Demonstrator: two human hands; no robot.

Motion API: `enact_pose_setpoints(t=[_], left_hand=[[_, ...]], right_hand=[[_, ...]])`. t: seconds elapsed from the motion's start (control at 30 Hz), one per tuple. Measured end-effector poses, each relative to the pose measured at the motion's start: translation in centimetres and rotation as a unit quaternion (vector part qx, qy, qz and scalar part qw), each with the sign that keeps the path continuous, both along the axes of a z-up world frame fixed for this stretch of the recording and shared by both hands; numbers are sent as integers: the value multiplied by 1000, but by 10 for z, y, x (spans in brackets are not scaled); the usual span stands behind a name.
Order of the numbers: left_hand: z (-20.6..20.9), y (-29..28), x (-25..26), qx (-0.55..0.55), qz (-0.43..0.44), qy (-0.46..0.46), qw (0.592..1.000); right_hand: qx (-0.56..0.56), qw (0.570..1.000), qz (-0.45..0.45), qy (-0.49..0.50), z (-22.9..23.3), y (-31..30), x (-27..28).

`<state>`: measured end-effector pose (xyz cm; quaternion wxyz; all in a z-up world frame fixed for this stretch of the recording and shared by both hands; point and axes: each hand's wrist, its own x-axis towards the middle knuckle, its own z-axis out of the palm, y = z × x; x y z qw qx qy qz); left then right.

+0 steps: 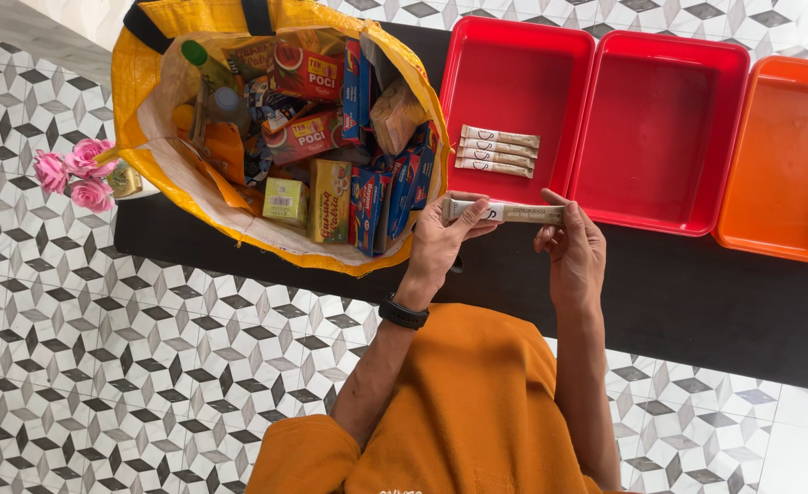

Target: The person removes small snack packets and plastic bottles from a yellow bag and places them into red plastic trays on a table.

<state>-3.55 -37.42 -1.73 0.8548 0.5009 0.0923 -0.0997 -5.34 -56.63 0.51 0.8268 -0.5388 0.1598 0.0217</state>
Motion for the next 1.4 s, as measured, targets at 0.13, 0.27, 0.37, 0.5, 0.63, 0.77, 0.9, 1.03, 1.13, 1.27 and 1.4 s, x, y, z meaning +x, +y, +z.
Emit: enact_pose_setpoints(t=[0.13,0.27,0.37,0.5,0.63,0.77,0.9,1.03,1.13,1.27,1.4], left_hand=[[-1,-6,2,-11,5,-3,1000],[-5,-12,7,-17,15,-6,1000],[-7,-17,15,-34,7,-3,999],[-7,-20,27,-57,-10,11,998],[-14,-29,40,-36,-11,-4,999],[-27,-40,62,-33,1,25,999],[-45,-51,77,-18,21,97,995],[-91,-66,93,-19,86,131,987],[-145,-78,106,33,114,167,979],[-208,-82,132,192,157,126,961],[-237,-73,169,290,171,75,939]], right_hand=[[-9,1000,-11,-1,1,0,1],[-47,999,-7,3,4,-4,3],[-90,996,0,3,9,-13,7],[-162,987,17,-2,8,-26,16],[-193,981,38,-1,1,-44,26],[-179,982,59,10,-14,-61,48],[-153,986,51,36,-41,-63,68],[-135,987,36,77,-76,-62,84],[-145,983,14,112,-109,-64,100],[-164,976,12,139,-147,-65,131],[-193,972,29,127,-168,-65,169]])
